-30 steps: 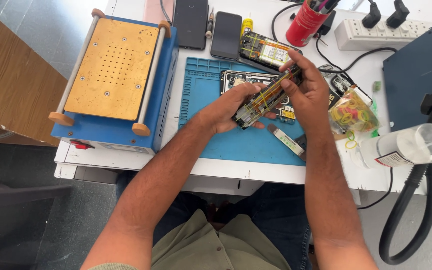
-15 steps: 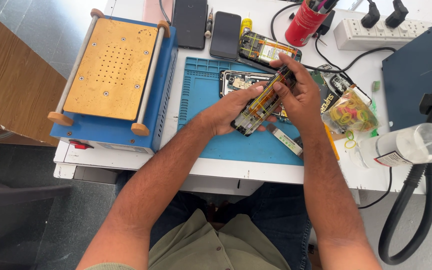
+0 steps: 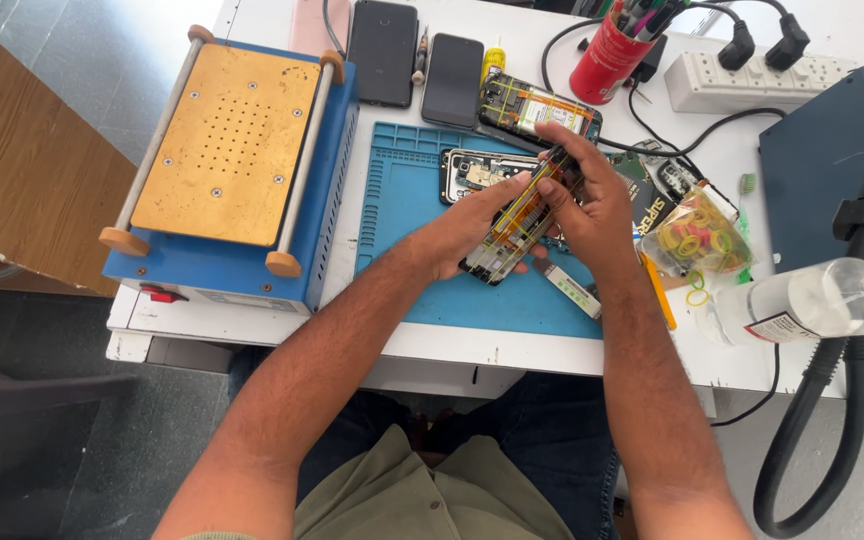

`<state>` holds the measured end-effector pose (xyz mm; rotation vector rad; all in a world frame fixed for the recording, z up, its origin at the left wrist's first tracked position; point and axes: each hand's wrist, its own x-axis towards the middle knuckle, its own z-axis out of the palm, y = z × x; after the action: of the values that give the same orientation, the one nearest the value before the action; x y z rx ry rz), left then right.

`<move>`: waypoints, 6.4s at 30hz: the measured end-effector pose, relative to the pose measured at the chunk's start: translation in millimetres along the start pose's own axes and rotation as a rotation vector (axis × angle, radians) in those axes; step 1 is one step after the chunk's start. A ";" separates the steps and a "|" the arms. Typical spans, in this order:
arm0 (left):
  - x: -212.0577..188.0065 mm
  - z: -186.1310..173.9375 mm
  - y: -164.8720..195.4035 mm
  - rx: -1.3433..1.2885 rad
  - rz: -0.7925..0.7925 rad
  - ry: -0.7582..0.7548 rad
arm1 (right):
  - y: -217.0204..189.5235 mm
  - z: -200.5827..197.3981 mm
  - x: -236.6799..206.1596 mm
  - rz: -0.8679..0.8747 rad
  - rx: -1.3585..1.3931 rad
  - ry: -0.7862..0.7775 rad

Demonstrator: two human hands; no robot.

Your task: The person handles two disassembled smartphones, repeatedly wrapping and unwrapping rubber bands around them to hold the internal components together. They rotate the phones, adjust the bands, and place one phone on the table while continuing to manipulate the other.

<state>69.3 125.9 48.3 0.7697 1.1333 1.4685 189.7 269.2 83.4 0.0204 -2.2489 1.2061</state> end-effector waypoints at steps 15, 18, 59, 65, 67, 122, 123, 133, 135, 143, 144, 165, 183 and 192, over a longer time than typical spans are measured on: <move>-0.3 -3.0 3.9 -0.193 0.051 -0.120 | 14.7 -1.7 1.3 0.012 0.093 0.026; -1.2 -3.2 3.5 -0.143 0.022 -0.083 | 13.0 0.1 -0.7 0.038 0.065 0.005; -4.9 -11.8 -0.9 -0.671 0.290 -0.355 | 24.4 -8.5 -4.9 -0.059 0.357 0.040; -3.5 -14.1 -3.3 -0.669 0.307 -0.356 | 25.8 -3.2 -5.0 -0.073 0.194 0.094; -2.6 -14.4 -2.9 -0.653 0.296 -0.314 | 26.0 -1.9 -4.5 -0.125 0.153 0.138; -3.4 -6.9 3.3 -0.528 0.383 -0.131 | 32.0 0.4 -4.4 -0.079 0.221 0.123; -3.2 -6.6 3.5 -0.519 0.381 -0.117 | 31.8 0.3 -4.3 -0.077 0.232 0.119; 3.4 -9.9 -2.4 -0.501 0.402 -0.103 | 34.0 -0.2 -4.6 -0.062 0.162 0.124; 7.4 -10.5 -4.8 -0.492 0.401 -0.083 | 35.8 -0.1 -4.2 -0.054 0.131 0.130; 25.5 -10.5 -14.2 -0.468 0.325 0.007 | 37.4 1.4 -0.5 0.001 0.078 0.146; 28.0 -9.7 -16.7 -0.449 0.324 0.029 | 37.8 0.6 -0.3 -0.004 0.057 0.139; 23.4 -4.8 -30.5 -0.554 0.340 0.010 | 28.0 8.8 -5.5 0.074 -0.030 0.175; 20.2 -11.7 -22.2 -0.468 0.317 0.056 | 23.7 18.4 -6.6 0.074 0.116 0.175; 19.0 -13.5 -15.1 -0.415 0.273 0.111 | 18.3 19.7 -0.6 0.105 0.109 0.180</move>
<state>58.2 140.6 27.6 0.5695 0.7815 1.9180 175.7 264.7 61.0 -0.1597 -2.0492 1.3293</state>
